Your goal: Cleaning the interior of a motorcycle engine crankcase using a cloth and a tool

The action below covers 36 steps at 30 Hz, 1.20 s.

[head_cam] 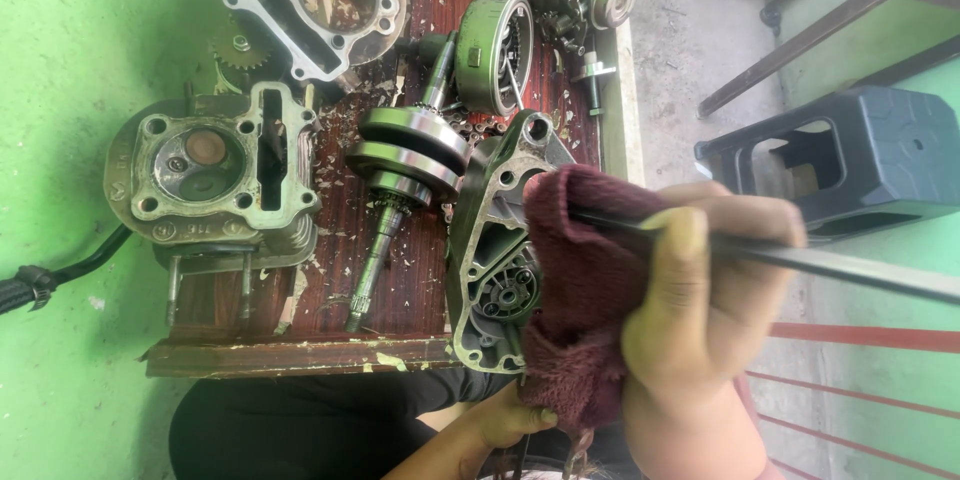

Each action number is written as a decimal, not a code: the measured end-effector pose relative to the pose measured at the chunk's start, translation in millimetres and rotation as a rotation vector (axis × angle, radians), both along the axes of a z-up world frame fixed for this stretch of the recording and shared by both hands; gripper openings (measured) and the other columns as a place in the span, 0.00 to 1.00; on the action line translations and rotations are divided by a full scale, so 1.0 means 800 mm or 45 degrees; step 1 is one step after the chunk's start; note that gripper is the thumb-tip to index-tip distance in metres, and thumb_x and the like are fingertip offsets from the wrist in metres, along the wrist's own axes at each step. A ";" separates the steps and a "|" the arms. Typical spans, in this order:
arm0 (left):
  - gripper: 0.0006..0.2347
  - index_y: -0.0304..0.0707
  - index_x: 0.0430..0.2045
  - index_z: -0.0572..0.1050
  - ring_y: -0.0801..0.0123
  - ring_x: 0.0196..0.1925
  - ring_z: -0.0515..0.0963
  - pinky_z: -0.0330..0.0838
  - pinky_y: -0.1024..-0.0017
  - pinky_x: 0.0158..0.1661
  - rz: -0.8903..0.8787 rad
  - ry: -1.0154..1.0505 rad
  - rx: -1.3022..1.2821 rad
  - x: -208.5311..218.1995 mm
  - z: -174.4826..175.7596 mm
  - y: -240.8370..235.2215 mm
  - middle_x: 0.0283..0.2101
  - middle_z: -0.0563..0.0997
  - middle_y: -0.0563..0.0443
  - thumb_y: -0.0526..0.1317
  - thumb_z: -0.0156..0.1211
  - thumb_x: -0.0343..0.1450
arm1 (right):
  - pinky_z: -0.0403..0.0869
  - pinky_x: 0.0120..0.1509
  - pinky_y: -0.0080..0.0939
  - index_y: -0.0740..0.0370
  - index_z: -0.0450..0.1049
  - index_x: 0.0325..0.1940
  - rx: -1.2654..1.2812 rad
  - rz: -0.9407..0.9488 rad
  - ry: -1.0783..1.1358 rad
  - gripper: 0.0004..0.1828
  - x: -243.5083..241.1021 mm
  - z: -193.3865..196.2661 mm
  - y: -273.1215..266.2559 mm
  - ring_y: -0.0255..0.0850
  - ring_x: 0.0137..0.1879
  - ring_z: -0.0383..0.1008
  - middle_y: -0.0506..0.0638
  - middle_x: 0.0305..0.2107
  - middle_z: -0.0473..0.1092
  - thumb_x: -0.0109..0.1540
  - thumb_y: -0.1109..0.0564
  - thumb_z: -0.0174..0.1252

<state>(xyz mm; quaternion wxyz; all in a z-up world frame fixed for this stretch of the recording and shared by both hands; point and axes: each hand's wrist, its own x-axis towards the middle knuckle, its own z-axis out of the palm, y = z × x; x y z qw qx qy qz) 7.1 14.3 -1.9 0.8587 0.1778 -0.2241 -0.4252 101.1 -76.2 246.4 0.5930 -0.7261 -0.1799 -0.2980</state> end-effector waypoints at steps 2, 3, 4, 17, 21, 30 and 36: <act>0.21 0.31 0.48 0.72 0.63 0.40 0.79 0.75 0.67 0.48 -0.028 0.028 -0.031 0.002 0.004 0.000 0.40 0.80 0.46 0.50 0.67 0.72 | 0.68 0.49 0.30 0.57 0.58 0.52 -0.141 -0.062 0.016 0.06 -0.001 0.006 0.009 0.33 0.38 0.65 0.49 0.38 0.67 0.73 0.63 0.45; 0.22 0.29 0.50 0.71 0.62 0.40 0.79 0.76 0.66 0.47 -0.056 0.061 -0.056 0.005 0.007 0.001 0.40 0.80 0.44 0.50 0.67 0.72 | 0.69 0.49 0.33 0.62 0.57 0.50 -0.273 -0.125 0.037 0.07 -0.001 0.009 0.013 0.36 0.39 0.65 0.54 0.38 0.68 0.70 0.68 0.47; 0.22 0.29 0.50 0.71 0.62 0.40 0.79 0.76 0.66 0.47 -0.058 0.055 -0.063 0.008 0.011 0.000 0.40 0.80 0.44 0.50 0.67 0.72 | 0.69 0.49 0.33 0.62 0.57 0.50 -0.281 -0.127 0.030 0.07 0.002 0.013 0.016 0.36 0.39 0.65 0.54 0.38 0.68 0.70 0.68 0.47; 0.19 0.31 0.49 0.72 0.59 0.42 0.78 0.76 0.64 0.45 -0.062 0.081 -0.081 -0.005 0.000 -0.001 0.42 0.77 0.44 0.48 0.65 0.73 | 0.67 0.47 0.37 0.66 0.61 0.47 -0.487 -0.185 0.108 0.05 0.012 0.003 0.015 0.39 0.37 0.64 0.53 0.35 0.66 0.71 0.68 0.51; 0.18 0.32 0.50 0.72 0.59 0.40 0.78 0.76 0.64 0.43 -0.068 0.093 -0.105 -0.006 -0.005 -0.004 0.42 0.77 0.45 0.47 0.65 0.73 | 0.64 0.53 0.32 0.61 0.62 0.45 -0.113 -0.178 0.100 0.05 0.006 0.000 0.004 0.35 0.40 0.61 0.49 0.36 0.65 0.70 0.66 0.51; 0.17 0.30 0.44 0.74 0.62 0.37 0.79 0.79 0.61 0.44 -0.037 0.036 -0.137 0.003 0.003 -0.001 0.38 0.79 0.45 0.47 0.66 0.73 | 0.70 0.42 0.35 0.71 0.69 0.39 -0.620 -0.072 0.138 0.06 -0.007 0.034 0.009 0.41 0.34 0.69 0.59 0.37 0.74 0.62 0.71 0.60; 0.17 0.33 0.40 0.75 0.65 0.34 0.78 0.78 0.66 0.44 0.035 -0.100 -0.064 0.011 0.018 0.005 0.36 0.80 0.47 0.51 0.63 0.75 | 0.73 0.41 0.34 0.65 0.64 0.40 -0.429 -0.103 -0.034 0.09 -0.014 -0.006 -0.013 0.40 0.35 0.72 0.63 0.42 0.74 0.63 0.68 0.59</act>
